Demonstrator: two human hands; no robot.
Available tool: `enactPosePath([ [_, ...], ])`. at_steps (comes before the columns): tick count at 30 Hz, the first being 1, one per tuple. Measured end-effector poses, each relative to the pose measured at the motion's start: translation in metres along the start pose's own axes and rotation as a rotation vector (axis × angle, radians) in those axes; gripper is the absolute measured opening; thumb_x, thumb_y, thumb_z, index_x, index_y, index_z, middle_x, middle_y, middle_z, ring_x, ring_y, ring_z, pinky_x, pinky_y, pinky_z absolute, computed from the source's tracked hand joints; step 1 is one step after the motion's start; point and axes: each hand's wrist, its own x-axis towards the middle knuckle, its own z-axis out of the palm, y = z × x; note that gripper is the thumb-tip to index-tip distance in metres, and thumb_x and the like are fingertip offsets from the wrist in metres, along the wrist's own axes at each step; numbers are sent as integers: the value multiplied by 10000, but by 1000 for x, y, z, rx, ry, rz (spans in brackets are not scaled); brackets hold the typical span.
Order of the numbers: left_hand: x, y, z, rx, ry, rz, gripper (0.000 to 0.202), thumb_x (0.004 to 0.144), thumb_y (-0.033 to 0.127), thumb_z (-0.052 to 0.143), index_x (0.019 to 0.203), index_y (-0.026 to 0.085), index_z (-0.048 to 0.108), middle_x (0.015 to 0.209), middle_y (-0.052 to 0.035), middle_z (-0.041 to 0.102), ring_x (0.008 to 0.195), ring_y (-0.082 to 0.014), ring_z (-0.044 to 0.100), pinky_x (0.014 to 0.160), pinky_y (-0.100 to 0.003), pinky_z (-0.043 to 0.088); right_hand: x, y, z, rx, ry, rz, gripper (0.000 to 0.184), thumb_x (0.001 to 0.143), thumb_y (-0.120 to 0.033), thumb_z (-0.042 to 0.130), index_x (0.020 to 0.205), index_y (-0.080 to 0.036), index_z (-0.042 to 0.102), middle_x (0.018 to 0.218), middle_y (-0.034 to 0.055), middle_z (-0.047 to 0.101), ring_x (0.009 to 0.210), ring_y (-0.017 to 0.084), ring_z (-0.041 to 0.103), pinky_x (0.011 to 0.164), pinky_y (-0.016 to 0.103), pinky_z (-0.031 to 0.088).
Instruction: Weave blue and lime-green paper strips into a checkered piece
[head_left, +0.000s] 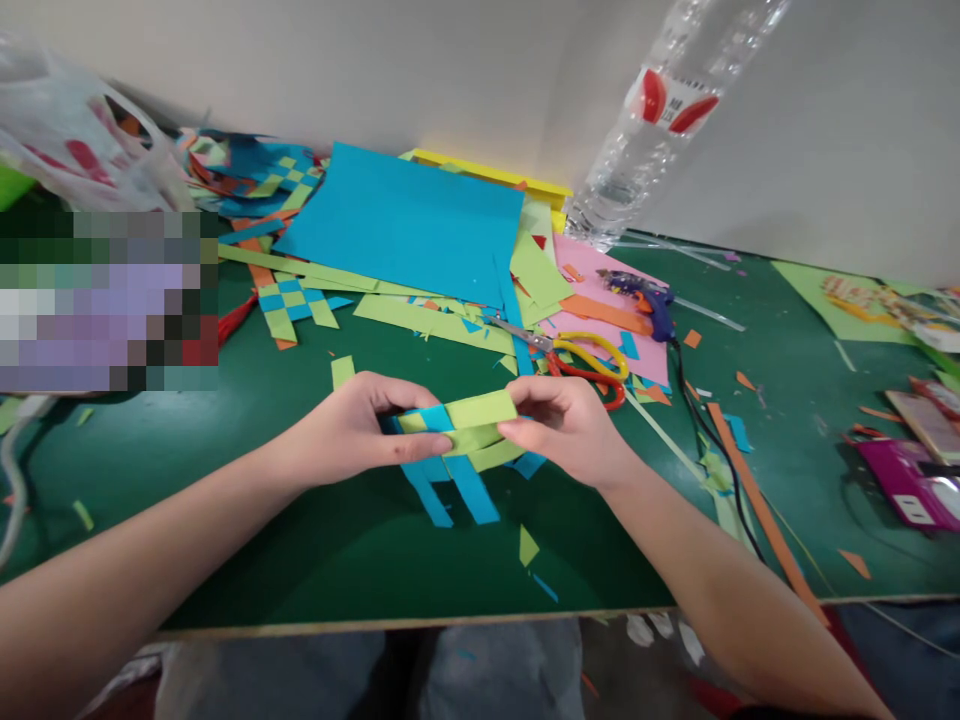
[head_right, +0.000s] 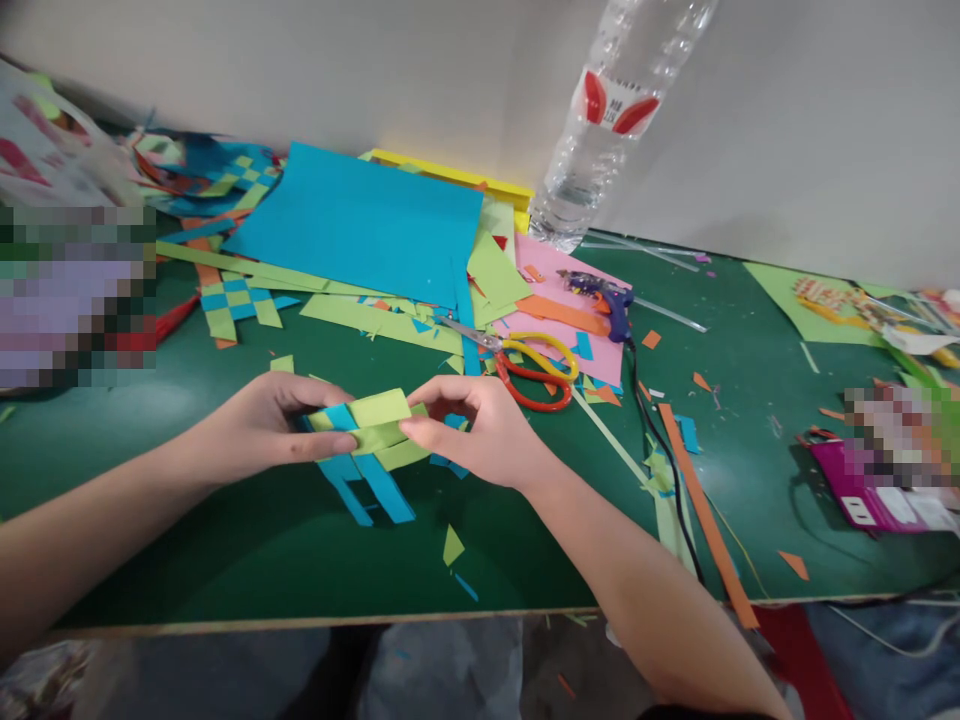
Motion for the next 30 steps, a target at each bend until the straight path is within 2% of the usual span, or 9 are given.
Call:
enactPosePath([
  [3,-1,1,0,19,-14,7,115,780,308,763,751,197,756,664,14,714,565,-96,601,503,-151,456,1,2,0,89,-57,91,145,752,-233,773,880,-186,721,679,-47,577,603,75,488,547,215,371],
  [7,-1,0,0,43,-45,-2,127,789,319,755,780,193,758,678,11,709,570,-94,591,506,-152,450,2,1,3,163,-143,168,180,737,-256,800,881,-172,731,732,-27,626,634,84,509,556,221,376],
  [12,0,1,1,61,-63,19,117,778,304,760,758,189,744,654,19,680,570,-90,574,512,-156,440,3,-1,8,171,-168,184,156,708,-236,826,726,-169,687,646,-60,551,593,66,455,526,211,331],
  [21,0,4,2,92,-47,18,141,774,319,762,750,183,738,630,13,655,546,-94,546,472,-167,410,4,0,12,256,-147,296,204,644,-242,870,687,-176,683,612,-73,553,566,61,444,522,216,311],
  [30,0,2,3,91,-19,14,154,791,336,762,786,184,742,684,6,689,593,-102,582,513,-168,448,4,4,13,322,-114,334,214,594,-222,901,717,-173,734,620,-68,587,571,58,457,533,212,320],
])
